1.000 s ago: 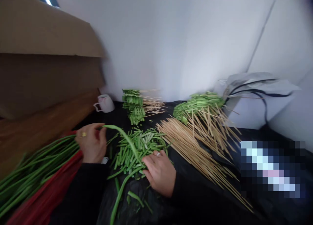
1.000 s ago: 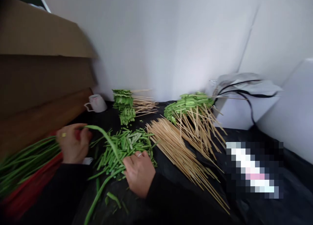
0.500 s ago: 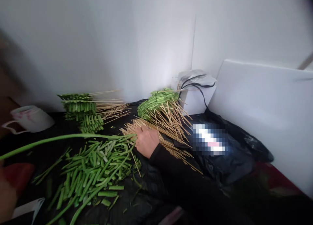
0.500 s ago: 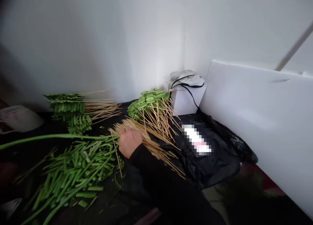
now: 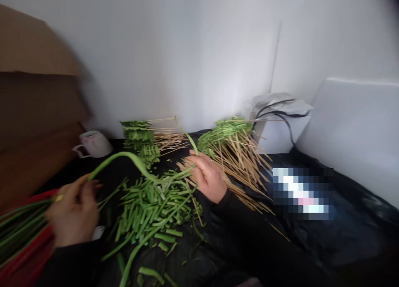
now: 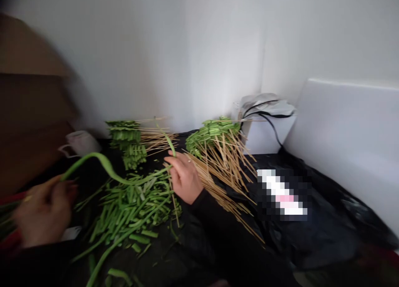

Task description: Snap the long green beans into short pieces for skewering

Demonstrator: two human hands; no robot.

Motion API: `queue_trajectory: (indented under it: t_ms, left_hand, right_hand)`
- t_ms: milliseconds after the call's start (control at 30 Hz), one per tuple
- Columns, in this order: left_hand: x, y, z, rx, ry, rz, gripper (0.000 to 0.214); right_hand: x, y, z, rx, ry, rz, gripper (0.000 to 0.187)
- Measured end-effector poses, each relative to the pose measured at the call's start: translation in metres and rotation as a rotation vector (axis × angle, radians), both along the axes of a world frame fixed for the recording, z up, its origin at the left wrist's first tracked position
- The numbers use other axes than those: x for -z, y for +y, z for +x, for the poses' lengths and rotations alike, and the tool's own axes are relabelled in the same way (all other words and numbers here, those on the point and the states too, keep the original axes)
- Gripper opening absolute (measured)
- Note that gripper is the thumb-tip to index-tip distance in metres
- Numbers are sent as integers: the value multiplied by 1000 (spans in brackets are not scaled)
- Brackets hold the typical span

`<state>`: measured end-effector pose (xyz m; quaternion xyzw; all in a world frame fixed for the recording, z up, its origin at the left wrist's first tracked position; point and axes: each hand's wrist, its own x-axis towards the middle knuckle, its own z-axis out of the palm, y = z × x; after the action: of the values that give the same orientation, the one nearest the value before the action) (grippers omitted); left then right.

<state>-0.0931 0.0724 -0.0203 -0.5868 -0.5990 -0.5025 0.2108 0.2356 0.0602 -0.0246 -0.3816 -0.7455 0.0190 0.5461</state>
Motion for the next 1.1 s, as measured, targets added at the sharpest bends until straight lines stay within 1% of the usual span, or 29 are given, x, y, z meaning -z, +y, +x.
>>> queue_trajectory:
  t_ms: [33,67,133,167,200,233,267,300,333,367,433,500,567,600,667,733,767,833,900,933,1000,1100]
  left_hand:
    - [3,0,0,27,0,-12,26]
    - [6,-2,2,107,-24,-63,26]
    - [8,-9,12,240,-72,-135,27]
    - [8,-13,19,284,-113,-168,27]
    - [9,-17,26,317,-158,-190,29]
    - [9,-21,33,363,-200,-212,32]
    - [10,-24,39,397,-234,-217,34]
    - [11,-27,44,419,-259,-206,38]
    - [12,-30,49,447,-267,-198,42]
    - [13,-32,52,475,-264,-180,46]
    - [15,-38,57,529,-202,-135,51]
    - [15,-45,62,600,-73,-92,58]
    - [14,-51,67,691,77,-72,65]
    - [13,-53,70,735,142,-70,67]
    - [10,-57,75,797,237,-78,69]
    - [7,-58,77,811,280,-94,69]
    - [6,-57,77,800,281,-102,68]
    - [3,-55,73,750,246,-99,55]
    - [1,-50,66,683,186,-58,34]
    - [0,-48,62,650,162,-33,29]
    - [0,-44,57,597,151,-17,27]
    - [4,-41,54,575,213,-74,28]
  right_hand:
    - [6,3,2,12,-71,-38,39]
    - [12,6,5,59,-139,-95,42]
    - [21,11,9,191,-252,-196,53]
    - [22,11,9,253,-280,-210,57]
    - [22,9,8,296,-286,-171,56]
    - [20,4,5,328,-257,-109,50]
    - [17,-2,1,323,-209,-43,40]
    - [13,-10,-6,281,-160,4,30]
    - [9,-18,-13,184,-130,16,23]
    - [5,-27,-22,67,-119,-43,19]
    - [1,-41,-37,-127,-66,-259,19]
    - [0,-49,-49,-279,83,-510,21]
    - [2,-49,-55,-402,266,-746,27]
    - [3,-48,-56,-458,360,-838,29]
    - [7,-44,-56,-563,526,-948,33]
    - [9,-40,-54,-631,645,-967,34]
    - [10,-38,-52,-642,680,-956,33]
    - [11,-35,-47,-624,701,-917,30]
    - [11,-33,-42,-585,689,-872,30]
    - [10,-32,-39,-566,679,-853,30]
    - [8,-31,-35,-538,648,-823,30]
    - [5,-32,-33,-508,562,-784,31]
